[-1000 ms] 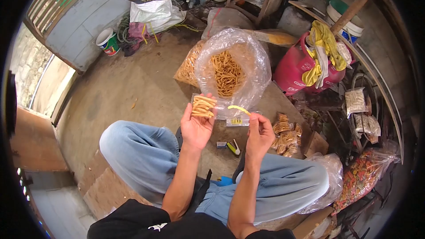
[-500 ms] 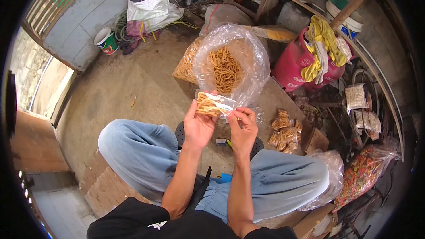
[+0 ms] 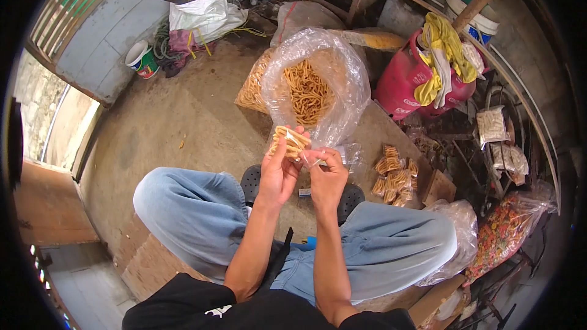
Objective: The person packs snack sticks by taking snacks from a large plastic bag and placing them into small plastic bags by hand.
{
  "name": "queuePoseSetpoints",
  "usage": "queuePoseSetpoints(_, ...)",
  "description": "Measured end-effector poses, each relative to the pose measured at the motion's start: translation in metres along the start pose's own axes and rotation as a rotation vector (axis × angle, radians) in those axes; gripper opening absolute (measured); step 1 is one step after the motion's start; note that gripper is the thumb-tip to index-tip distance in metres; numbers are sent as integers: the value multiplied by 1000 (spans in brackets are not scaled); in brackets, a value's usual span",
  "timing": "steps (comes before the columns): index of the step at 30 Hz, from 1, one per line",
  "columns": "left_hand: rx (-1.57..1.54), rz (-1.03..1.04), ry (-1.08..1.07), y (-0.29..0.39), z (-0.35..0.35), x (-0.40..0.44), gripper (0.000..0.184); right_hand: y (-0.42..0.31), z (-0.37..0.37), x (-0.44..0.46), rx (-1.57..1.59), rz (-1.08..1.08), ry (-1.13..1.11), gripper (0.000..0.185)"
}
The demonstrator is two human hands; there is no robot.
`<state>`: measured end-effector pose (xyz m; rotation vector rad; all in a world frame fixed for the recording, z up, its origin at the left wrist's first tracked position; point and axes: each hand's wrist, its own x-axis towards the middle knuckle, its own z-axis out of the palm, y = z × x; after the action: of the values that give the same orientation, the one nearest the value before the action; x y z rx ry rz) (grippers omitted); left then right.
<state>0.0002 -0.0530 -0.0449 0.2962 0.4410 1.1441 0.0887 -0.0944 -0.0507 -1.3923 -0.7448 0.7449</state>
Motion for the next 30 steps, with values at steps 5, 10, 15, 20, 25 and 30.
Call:
queuePoseSetpoints(5, -75, 21, 15, -4, -6, 4, 32, -7, 8, -4, 7, -31, -47, 15)
queuePoseSetpoints(10, -150, 24, 32, 0, -7, 5, 31, -6, 0, 0, -43, -165, -131, 25)
queuePoseSetpoints(15, -196, 3, 40, 2, -12, 6, 34, -10, 5, -1, -69, -171, -152, 40)
queuePoseSetpoints(20, -235, 25, 108, 4, -36, 15, 32, 12, -15, 31, 0, 46, 114, 32)
queuePoseSetpoints(25, -231, 48, 157, 3, -54, 24, 31, 63, -19, 104, -62, 208, 167, 26)
queuePoseSetpoints(30, -250, 27, 173, 4, -58, 27, 31, 144, -6, 162, -500, 27, -22, 24)
